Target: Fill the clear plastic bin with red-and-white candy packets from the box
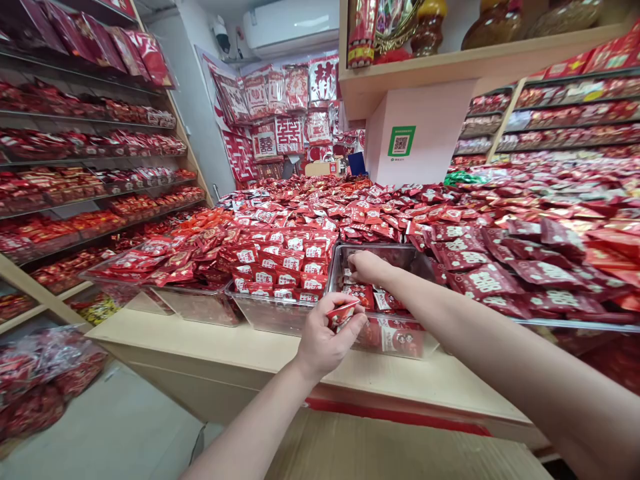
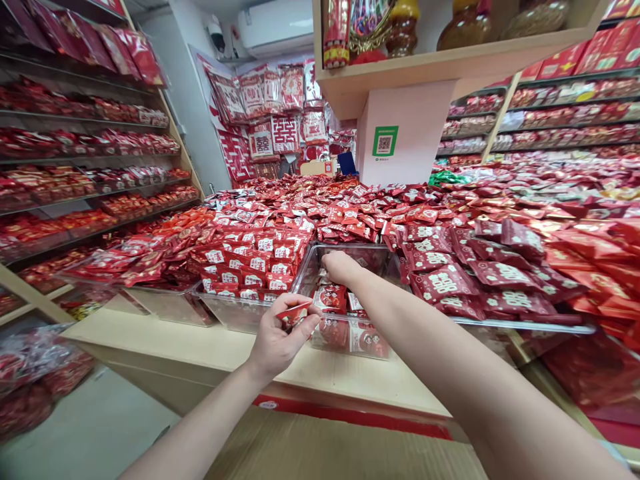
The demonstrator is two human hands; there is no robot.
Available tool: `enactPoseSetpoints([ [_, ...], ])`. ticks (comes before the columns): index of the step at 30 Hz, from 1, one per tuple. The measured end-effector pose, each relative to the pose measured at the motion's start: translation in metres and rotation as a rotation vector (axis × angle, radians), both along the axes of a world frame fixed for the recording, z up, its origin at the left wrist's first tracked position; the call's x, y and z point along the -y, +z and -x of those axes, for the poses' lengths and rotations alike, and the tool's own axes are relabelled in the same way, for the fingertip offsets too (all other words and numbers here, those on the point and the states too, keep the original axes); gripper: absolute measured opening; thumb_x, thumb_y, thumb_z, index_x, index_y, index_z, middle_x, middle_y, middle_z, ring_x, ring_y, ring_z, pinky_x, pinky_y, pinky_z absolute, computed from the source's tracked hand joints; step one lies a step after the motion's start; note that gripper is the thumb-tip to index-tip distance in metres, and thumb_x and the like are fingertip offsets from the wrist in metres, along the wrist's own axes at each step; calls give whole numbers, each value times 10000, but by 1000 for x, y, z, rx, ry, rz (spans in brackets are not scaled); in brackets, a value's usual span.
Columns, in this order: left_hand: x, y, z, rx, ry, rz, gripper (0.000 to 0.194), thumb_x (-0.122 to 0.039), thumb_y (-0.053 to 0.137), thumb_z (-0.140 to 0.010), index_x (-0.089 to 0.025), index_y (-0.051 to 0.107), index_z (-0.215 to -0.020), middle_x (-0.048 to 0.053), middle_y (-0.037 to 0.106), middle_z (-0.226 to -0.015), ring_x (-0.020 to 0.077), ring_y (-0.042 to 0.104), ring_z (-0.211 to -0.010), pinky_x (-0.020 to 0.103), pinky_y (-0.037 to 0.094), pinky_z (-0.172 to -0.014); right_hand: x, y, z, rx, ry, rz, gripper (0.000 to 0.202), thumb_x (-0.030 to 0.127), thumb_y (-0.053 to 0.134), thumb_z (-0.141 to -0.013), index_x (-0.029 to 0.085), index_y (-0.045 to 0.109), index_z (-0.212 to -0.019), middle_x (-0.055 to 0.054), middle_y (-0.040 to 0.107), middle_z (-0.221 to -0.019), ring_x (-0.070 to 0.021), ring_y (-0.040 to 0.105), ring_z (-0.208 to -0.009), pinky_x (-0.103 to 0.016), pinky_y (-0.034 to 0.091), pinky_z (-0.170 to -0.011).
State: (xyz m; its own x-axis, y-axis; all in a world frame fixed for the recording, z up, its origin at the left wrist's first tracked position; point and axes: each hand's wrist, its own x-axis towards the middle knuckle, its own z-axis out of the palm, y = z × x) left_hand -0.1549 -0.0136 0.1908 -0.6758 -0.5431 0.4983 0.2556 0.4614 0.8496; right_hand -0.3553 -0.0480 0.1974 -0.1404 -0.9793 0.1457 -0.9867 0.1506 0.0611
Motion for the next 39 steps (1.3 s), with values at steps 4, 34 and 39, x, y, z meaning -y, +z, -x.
enactPoseSetpoints([
  [4,2,1,1,10,-9,-38,180,-225,556,-708,-173,491,-869,9,590,-755,86,537,-623,201,429,-588,1,-2,0,4,13,-2,197,277,606,-622,144,600,-767,-89,621,-799,-191,561,-753,-229,383,-600],
  [34,-15,3,-1,-215,75,-278,351,-215,582,-689,-161,418,-995,46,561,-920,137,549,-818,298,435,-771,-123,28,-82,1453,185,493,238,355,601,-649,172,474,-733,25,532,-676,-84,500,-594,-242,428,-579],
  [39,-12,-3,-2,-177,50,-330,311,-241,573,-698,-161,431,-963,38,575,-881,133,560,-781,297,450,-742,-120,22,-79,1442,251,463,305,302,614,-645,181,464,-881,-23,563,-845,-116,543,-749,-280,462,-691],
])
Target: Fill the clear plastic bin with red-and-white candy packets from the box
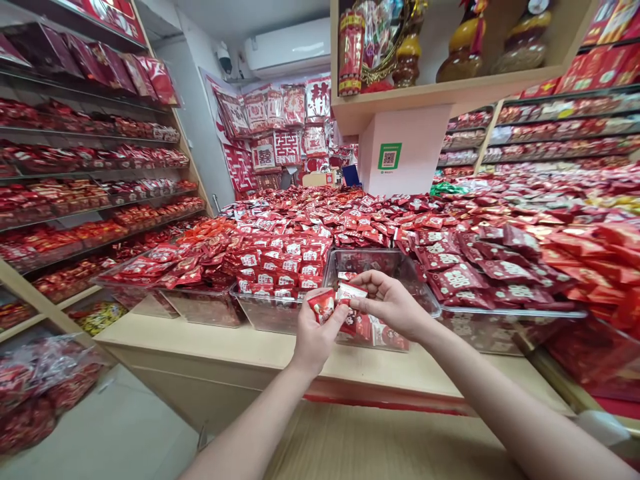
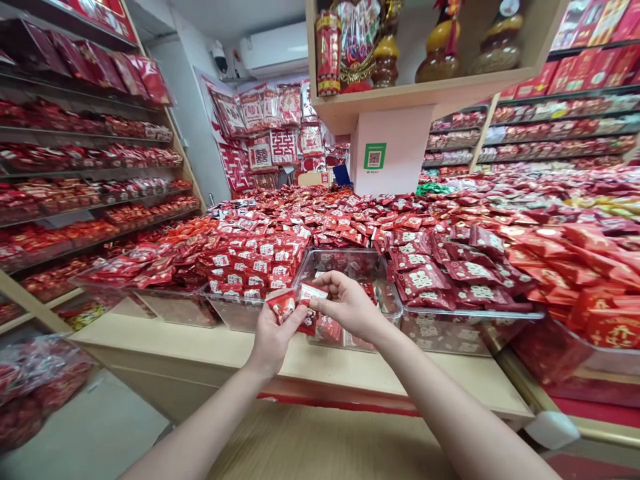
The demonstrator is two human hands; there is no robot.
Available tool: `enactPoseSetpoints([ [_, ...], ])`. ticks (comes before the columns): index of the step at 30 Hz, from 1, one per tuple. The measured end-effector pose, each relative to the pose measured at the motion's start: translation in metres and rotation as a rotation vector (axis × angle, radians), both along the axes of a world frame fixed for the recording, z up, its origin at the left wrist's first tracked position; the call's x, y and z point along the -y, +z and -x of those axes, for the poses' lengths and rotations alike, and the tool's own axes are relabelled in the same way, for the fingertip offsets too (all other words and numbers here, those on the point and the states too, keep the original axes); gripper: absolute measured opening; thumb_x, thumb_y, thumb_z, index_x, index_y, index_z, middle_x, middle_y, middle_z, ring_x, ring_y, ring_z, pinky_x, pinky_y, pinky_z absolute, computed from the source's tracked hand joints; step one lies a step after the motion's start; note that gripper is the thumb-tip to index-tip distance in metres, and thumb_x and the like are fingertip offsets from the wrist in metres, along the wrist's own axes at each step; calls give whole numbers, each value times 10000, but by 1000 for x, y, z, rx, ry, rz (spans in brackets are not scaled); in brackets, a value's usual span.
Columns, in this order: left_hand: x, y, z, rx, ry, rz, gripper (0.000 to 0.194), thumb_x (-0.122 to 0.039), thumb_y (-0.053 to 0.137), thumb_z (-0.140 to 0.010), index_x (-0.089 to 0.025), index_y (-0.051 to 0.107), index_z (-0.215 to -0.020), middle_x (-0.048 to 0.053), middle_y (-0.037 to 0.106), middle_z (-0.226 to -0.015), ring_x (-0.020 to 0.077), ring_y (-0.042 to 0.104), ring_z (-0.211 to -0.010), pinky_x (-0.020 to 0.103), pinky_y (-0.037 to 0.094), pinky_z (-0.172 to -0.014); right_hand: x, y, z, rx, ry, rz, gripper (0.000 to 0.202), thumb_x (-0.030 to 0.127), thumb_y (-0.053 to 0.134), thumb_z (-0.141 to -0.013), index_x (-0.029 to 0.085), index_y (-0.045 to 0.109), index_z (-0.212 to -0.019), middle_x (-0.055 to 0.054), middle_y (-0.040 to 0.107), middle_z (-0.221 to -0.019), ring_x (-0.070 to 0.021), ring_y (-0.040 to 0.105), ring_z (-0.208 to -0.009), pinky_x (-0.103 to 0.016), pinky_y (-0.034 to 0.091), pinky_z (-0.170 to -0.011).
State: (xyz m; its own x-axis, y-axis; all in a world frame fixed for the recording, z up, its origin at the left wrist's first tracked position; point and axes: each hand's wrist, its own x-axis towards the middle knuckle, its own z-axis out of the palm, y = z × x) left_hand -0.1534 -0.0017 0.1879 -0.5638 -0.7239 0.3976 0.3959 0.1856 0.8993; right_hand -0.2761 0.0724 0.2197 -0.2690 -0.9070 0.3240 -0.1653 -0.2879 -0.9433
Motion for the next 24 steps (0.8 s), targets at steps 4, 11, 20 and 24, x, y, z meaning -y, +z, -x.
enactPoseSetpoints([
  [4,-1,0,-3,20,29,3,296,-228,600,-674,-176,446,-921,0,584,-797,102,562,-703,239,460,-682,1,-3,-1,-20,-13,33,285,283,569,-692,188,437,-926,-36,566,-882,-123,546,-791,-280,459,-704],
  [11,-2,2,4,9,120,-116,330,-298,553,-713,-210,388,-984,6,571,-809,105,571,-610,221,477,-527,3,-5,-15,-258,-118,12,523,276,573,-687,229,307,-1135,-43,545,-913,-145,550,-768,-268,464,-609],
  [20,17,-22,1,193,103,427,199,-242,556,-702,-188,496,-884,52,530,-913,140,565,-754,255,475,-629,27,17,21,22,-289,-47,499,143,513,-717,179,272,-1153,-55,552,-869,-137,562,-736,-293,491,-619],
  [24,25,-25,2,149,78,525,134,-182,547,-698,-183,498,-823,57,516,-936,154,550,-814,266,482,-624,67,29,59,-210,-307,-228,439,90,591,-637,153,427,-1040,-24,568,-739,-131,552,-606,-280,475,-528],
])
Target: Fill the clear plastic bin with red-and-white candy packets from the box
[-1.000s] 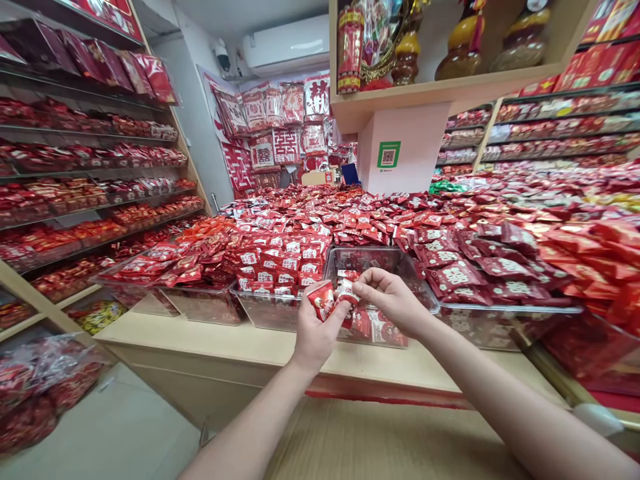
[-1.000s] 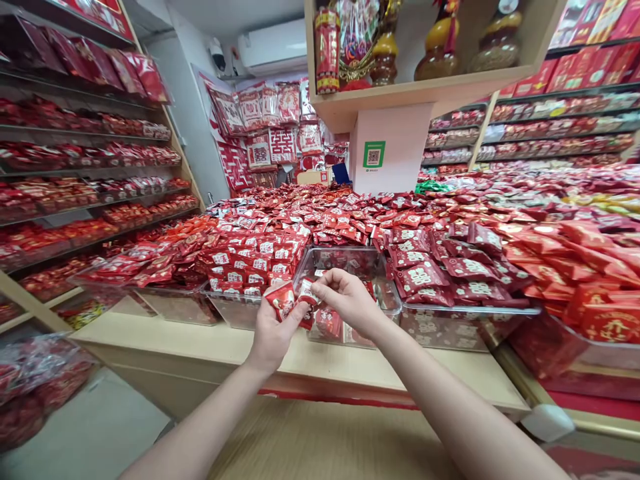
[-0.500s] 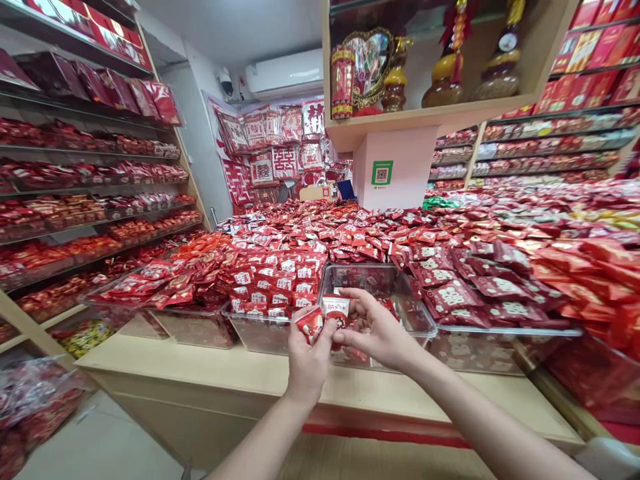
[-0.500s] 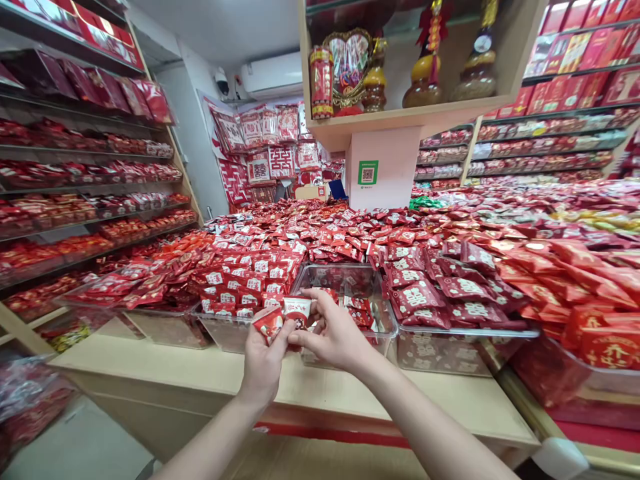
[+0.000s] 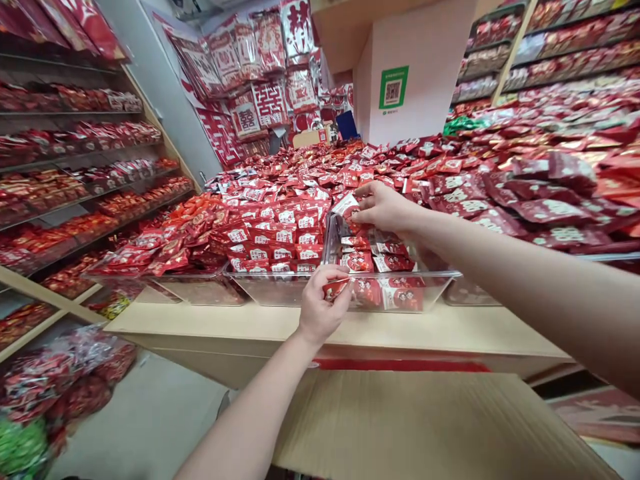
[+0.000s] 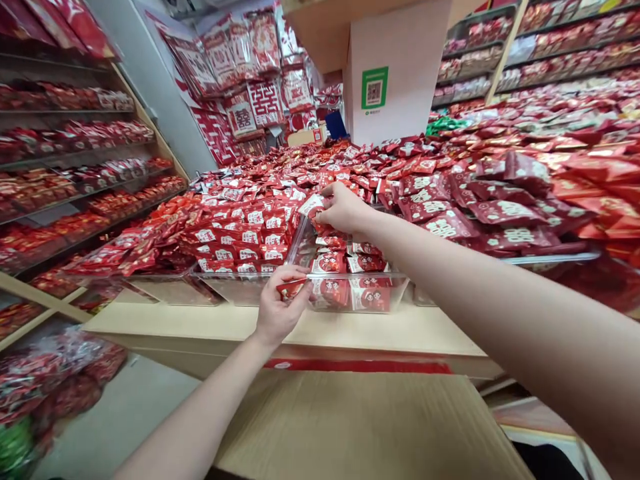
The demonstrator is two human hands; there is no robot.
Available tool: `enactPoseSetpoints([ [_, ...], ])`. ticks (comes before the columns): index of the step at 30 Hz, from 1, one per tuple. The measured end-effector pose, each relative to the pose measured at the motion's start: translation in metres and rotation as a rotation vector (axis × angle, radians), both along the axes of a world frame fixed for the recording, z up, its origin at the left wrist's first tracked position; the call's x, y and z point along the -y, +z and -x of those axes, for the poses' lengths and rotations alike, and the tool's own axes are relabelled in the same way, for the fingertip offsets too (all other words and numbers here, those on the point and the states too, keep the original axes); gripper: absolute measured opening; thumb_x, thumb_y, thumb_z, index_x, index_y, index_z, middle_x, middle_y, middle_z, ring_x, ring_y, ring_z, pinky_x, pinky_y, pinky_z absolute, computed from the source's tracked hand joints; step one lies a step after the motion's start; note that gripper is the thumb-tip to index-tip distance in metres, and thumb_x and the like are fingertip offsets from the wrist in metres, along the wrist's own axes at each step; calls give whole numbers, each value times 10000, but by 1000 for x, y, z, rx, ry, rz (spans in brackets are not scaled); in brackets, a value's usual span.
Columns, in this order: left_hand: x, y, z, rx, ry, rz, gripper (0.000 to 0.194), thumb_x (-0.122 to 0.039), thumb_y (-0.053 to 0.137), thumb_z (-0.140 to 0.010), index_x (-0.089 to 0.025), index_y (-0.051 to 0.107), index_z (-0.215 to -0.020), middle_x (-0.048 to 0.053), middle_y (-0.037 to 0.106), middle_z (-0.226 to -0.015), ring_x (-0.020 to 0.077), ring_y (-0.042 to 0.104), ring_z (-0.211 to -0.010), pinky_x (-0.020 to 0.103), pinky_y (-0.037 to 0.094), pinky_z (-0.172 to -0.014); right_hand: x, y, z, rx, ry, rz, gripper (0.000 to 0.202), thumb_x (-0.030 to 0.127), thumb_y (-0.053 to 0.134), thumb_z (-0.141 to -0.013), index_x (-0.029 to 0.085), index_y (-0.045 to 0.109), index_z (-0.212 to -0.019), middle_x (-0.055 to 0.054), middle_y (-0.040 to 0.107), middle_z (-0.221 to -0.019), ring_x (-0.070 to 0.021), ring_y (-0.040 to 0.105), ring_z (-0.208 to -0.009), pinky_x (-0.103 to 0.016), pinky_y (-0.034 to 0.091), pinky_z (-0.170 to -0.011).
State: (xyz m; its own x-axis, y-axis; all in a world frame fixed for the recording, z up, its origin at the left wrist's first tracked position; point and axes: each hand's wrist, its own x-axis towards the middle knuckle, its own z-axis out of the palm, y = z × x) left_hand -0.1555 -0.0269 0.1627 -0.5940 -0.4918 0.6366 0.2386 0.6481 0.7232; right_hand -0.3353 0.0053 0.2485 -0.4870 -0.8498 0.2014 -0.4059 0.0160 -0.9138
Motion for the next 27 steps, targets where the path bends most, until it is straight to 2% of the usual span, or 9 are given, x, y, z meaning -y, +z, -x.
enactPoseSetpoints([
  [2,2,0,0,-10,-16,10,139,-161,540,-700,-182,497,-830,56,511,-932,149,549,-807,259,488,-605,17,-2,10,-151,73,-164,287,64,596,-613,142,525,-880,-23,583,-690,-132,543,-581,-278,467,-531],
  [4,3,1,-1,-22,-41,9,151,-138,533,-701,-181,498,-841,54,502,-937,132,554,-767,249,495,-580,27,-9,15,-243,145,-271,160,61,576,-624,142,561,-762,-28,597,-676,-131,540,-583,-273,463,-550],
  [7,2,2,-2,-42,-97,4,174,-106,518,-707,-184,495,-861,47,488,-947,101,555,-695,224,502,-523,27,-22,22,-194,198,-266,215,84,538,-664,143,551,-870,-34,612,-725,-126,546,-611,-257,459,-567],
  [10,2,2,-2,-43,-103,4,177,-101,513,-709,-187,496,-863,50,490,-949,105,553,-714,213,509,-510,18,-29,32,-129,146,-298,343,69,529,-656,125,502,-994,-55,616,-776,-125,549,-618,-254,454,-559],
  [13,2,2,-2,-39,-85,-7,179,-109,522,-702,-187,505,-862,54,500,-950,125,549,-766,213,513,-512,14,-32,41,-210,72,-365,291,70,532,-649,117,549,-935,-67,618,-809,-127,547,-627,-257,450,-573],
  [16,2,1,-2,-53,-80,12,196,-96,526,-693,-188,510,-865,54,505,-947,136,545,-795,218,514,-521,18,-37,43,-308,151,-413,255,81,544,-647,118,581,-896,-59,624,-820,-124,552,-651,-243,446,-592],
  [19,3,1,-2,-57,-84,42,222,-75,525,-687,-193,507,-874,55,499,-955,140,540,-813,225,517,-540,24,-42,38,-401,186,-439,239,118,555,-653,124,583,-890,-50,631,-799,-123,559,-643,-229,438,-573],
  [24,3,1,-4,-49,-98,27,228,-72,519,-688,-193,505,-880,59,495,-974,137,543,-797,229,515,-538,27,-40,21,-681,2,-497,124,207,589,-629,149,605,-737,-45,633,-762,-152,561,-694,-232,412,-598],
  [27,3,1,-4,-46,-95,23,221,-79,516,-690,-193,506,-879,60,495,-975,142,542,-806,231,513,-539,27,-40,15,-731,-11,-507,188,281,546,-674,169,612,-810,-52,631,-821,-164,560,-745,-240,411,-633],
])
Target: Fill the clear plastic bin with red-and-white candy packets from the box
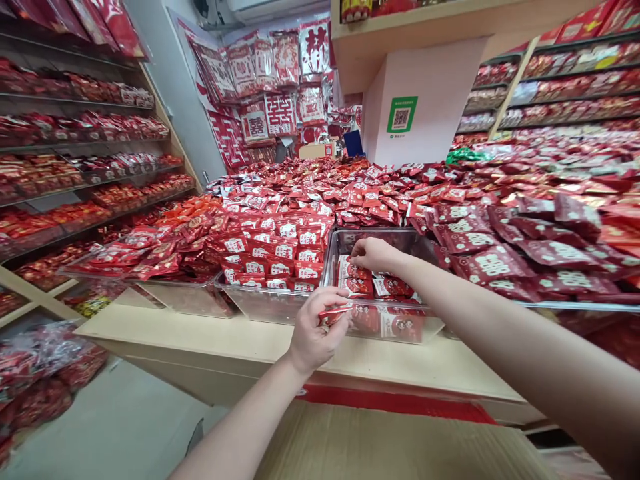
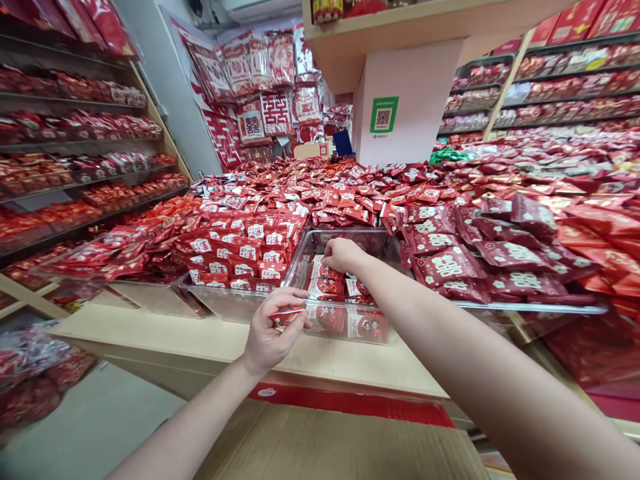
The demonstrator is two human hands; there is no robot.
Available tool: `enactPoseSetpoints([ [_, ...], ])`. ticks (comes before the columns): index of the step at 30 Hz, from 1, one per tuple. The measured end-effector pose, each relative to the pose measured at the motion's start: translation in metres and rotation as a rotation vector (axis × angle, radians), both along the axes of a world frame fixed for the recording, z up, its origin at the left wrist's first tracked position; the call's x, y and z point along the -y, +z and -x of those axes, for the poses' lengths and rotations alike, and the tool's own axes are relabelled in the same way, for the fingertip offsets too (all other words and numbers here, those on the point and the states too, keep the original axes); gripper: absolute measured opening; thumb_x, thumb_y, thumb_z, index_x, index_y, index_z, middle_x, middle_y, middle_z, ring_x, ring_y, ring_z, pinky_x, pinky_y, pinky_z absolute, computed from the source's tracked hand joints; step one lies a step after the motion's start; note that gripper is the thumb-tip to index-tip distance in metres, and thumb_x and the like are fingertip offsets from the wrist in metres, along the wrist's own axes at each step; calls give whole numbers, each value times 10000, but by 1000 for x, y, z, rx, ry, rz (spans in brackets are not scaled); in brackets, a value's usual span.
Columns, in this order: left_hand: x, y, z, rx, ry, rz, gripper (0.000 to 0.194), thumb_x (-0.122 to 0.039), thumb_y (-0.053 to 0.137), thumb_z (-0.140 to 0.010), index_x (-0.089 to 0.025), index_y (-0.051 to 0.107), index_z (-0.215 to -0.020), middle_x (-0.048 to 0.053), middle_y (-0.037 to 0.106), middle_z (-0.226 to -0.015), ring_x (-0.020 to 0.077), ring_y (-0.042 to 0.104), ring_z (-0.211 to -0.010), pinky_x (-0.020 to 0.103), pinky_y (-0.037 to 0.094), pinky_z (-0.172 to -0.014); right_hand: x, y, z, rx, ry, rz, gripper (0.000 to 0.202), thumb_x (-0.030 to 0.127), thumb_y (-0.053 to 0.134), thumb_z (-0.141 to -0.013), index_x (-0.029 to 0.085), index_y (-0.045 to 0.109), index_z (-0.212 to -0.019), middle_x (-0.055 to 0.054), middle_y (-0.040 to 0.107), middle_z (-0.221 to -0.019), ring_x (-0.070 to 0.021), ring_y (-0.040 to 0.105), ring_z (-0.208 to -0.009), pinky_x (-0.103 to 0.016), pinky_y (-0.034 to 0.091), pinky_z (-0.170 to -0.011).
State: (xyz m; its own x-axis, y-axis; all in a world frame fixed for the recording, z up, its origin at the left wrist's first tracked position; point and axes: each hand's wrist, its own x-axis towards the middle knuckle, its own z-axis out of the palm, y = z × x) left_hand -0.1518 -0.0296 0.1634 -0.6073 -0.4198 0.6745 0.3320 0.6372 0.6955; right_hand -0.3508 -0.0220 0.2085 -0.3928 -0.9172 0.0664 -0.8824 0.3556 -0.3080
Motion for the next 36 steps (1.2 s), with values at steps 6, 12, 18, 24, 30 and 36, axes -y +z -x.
enactPoseSetpoints([
  [6,0,-1,0,-11,15,22,225,-83,518,-686,-194,500,-881,61,497,-974,150,535,-834,234,511,-553,5,-10,0,-138,103,-97,301,362,540,-689,232,601,-953,-76,570,-1011,-227,483,-956,-329,350,-822],
  [12,3,-2,-2,15,22,33,210,-93,512,-689,-180,498,-880,76,498,-978,158,536,-850,245,510,-576,7,-12,-9,-142,22,-67,358,407,540,-668,230,579,-977,-97,536,-1034,-256,453,-970,-358,362,-782],
  [18,3,-3,-5,5,67,67,208,-120,521,-691,-174,489,-890,65,516,-949,139,560,-781,263,497,-627,-6,16,-17,-74,111,144,217,310,533,-687,157,607,-822,-81,606,-845,-182,525,-794,-268,381,-688],
  [24,-6,3,-5,75,41,-187,517,-176,495,-742,-252,226,-1176,48,510,-958,88,561,-633,233,494,-549,-68,42,-66,441,406,380,277,412,452,-752,159,564,-743,-13,569,-653,-107,494,-580,-216,376,-519],
  [30,-15,11,-6,125,13,-263,632,-200,533,-723,-264,154,-1225,76,479,-1033,60,548,-591,186,473,-509,-86,15,-88,415,388,525,128,278,543,-708,162,592,-731,-10,550,-686,-107,492,-642,-228,376,-603],
  [36,-21,19,-10,70,-101,-462,578,-233,553,-716,-267,237,-1198,71,510,-1034,83,573,-564,170,455,-416,-85,14,-73,668,366,489,219,361,502,-730,155,511,-657,36,455,-578,-74,407,-529,-210,322,-502],
])
